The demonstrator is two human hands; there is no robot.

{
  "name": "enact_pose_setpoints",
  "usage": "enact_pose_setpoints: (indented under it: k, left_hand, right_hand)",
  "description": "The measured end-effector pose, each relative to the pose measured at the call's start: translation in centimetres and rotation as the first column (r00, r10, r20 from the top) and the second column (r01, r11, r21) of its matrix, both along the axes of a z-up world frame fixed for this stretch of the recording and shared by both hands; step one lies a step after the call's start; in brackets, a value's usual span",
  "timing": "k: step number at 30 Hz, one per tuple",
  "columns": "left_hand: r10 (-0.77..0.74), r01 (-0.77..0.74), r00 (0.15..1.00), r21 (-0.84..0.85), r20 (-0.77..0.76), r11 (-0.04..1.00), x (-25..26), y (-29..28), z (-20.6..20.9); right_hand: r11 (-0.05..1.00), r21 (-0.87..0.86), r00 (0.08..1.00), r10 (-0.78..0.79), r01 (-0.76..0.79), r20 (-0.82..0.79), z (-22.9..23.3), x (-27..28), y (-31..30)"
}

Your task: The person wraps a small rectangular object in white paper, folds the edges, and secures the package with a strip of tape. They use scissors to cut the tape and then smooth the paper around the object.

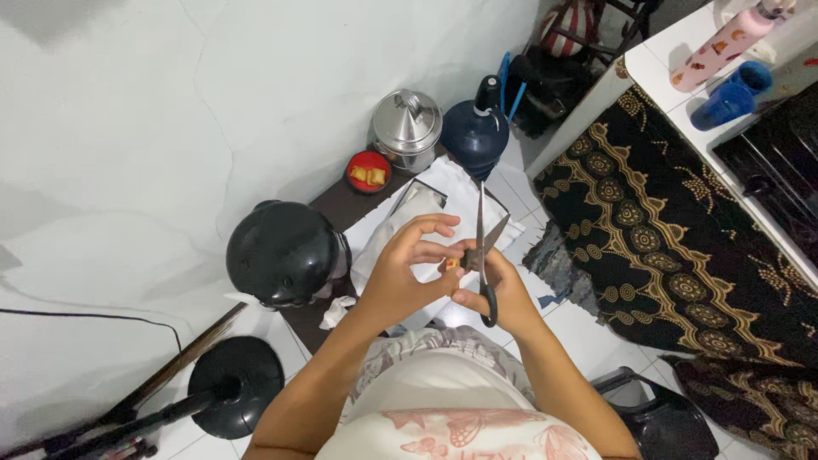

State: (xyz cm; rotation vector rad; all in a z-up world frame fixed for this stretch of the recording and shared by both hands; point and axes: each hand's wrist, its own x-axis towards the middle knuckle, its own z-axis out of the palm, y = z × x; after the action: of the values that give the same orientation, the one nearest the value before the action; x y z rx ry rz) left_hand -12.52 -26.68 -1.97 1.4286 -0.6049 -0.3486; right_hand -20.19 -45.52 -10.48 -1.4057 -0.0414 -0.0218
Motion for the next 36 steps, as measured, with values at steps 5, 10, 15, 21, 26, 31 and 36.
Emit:
enact_pose_setpoints:
  k: [5, 10, 15, 21, 26, 31, 36]
  left_hand:
    - [-0.032, 0.034, 0.999, 0.066, -0.033, 0.997, -0.2, -0.1, -0.1]
    - [0.025, -0.025, 1.0, 0.185, 0.002, 0.982, -0.7, 0.2, 0.6]
    - [-0.003, 0.007, 1.0, 0.196, -0.022, 0.981, -0.8, 0.2, 1.1]
    - [0.001, 0.014, 0.995, 0.151, -0.098, 0.988, -1.2, -0.4, 1.0]
    - [0.003, 0.023, 0.994, 0.226, -0.113, 0.974, -1.3, -0.4, 1.1]
    - [-0.015, 0.054, 0.983, 0.212, -0.181, 0.976, -1.4, -0.7, 1.4]
    - [-0.026, 0.059, 0.989, 0.224, -0.147, 0.973, -1.7, -0.6, 1.5]
  right_hand:
    - [0.997, 0.08, 0.994, 0.021, -0.013, -0.104, 0.4, -0.4, -0.8]
    - [0.977, -0.181, 0.993, 0.102, -0.111, -0.055, 2.1, -0.5, -3.4]
    - [0.874, -0.463, 0.989, 0.125, -0.15, -0.084, 4.2, -1.4, -6.0]
    - [0.844, -0.498, 0.98, 0.172, -0.198, -0.098, 5.6, -2.2, -7.9]
    - [0.812, -0.547, 0.978, 0.148, -0.205, -0.146, 6.0, -2.6, -8.8]
    - [0.782, -0.595, 0.981, 0.12, -0.189, -0.155, 6.0, -3.0, -9.0]
    - [0.778, -0.597, 0.981, 0.147, -0.193, -0.126, 6.1, -3.5, -9.1]
